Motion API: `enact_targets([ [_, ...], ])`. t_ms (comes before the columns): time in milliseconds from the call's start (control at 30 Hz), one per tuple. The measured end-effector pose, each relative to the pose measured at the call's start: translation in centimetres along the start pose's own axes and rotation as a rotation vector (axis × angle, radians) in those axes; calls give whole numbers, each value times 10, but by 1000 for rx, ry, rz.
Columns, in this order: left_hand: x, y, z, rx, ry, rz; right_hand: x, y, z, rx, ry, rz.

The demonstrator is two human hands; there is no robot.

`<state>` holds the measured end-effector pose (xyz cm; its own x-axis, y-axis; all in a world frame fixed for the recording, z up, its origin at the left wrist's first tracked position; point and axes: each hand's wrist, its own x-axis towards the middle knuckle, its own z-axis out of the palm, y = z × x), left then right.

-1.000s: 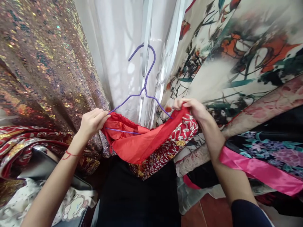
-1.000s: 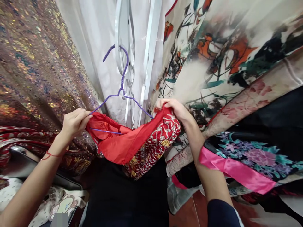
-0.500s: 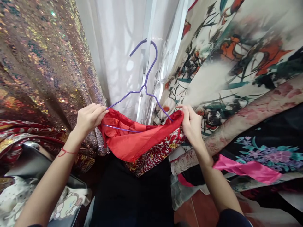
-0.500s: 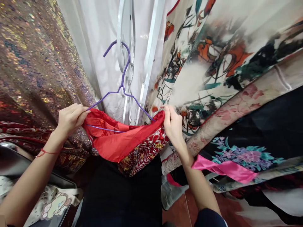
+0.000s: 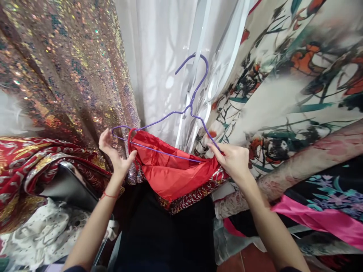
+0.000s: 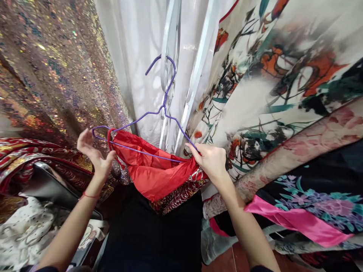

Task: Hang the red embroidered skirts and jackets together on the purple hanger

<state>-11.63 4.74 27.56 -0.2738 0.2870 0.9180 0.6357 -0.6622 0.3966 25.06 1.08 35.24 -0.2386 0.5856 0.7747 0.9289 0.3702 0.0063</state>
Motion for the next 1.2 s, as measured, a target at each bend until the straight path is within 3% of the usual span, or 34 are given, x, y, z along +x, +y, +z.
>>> enact_targets([
  [33,-16,-4,2,-30,1,-115,0,0,0,0,2,-11],
  [100,-39,-12,8,-135,-105,-421,-1,-1,-1,-9,-5,-36],
  [167,-47,-19,15,-244,-194,-668,-1,0,-4,-31,-7,-47],
  [233,-39,-25,20,-330,-157,-791,-1,0,-7,-54,1,-48],
  [367,3,-33,24,-463,60,-880,0,1,-14,-133,13,-97],
  [433,25,-34,25,-450,91,-845,2,1,-15,-186,17,-133],
  [567,55,-29,24,-286,141,-643,4,-1,-16,-205,-1,-154],
  [700,57,-22,12,199,197,-325,-1,-5,-9,-193,-25,-131],
  [800,49,-19,2,430,162,-197,-7,-1,5,-92,80,-90],
  [867,45,-18,-1,421,122,-188,-10,5,14,62,209,-128],
  [967,45,-16,-2,306,88,-219,-15,20,22,253,289,-346],
  [1067,49,-11,-1,174,94,-268,-21,31,18,258,199,-508],
  [1200,51,-8,0,90,90,-317,-30,32,4,69,18,-622],
])
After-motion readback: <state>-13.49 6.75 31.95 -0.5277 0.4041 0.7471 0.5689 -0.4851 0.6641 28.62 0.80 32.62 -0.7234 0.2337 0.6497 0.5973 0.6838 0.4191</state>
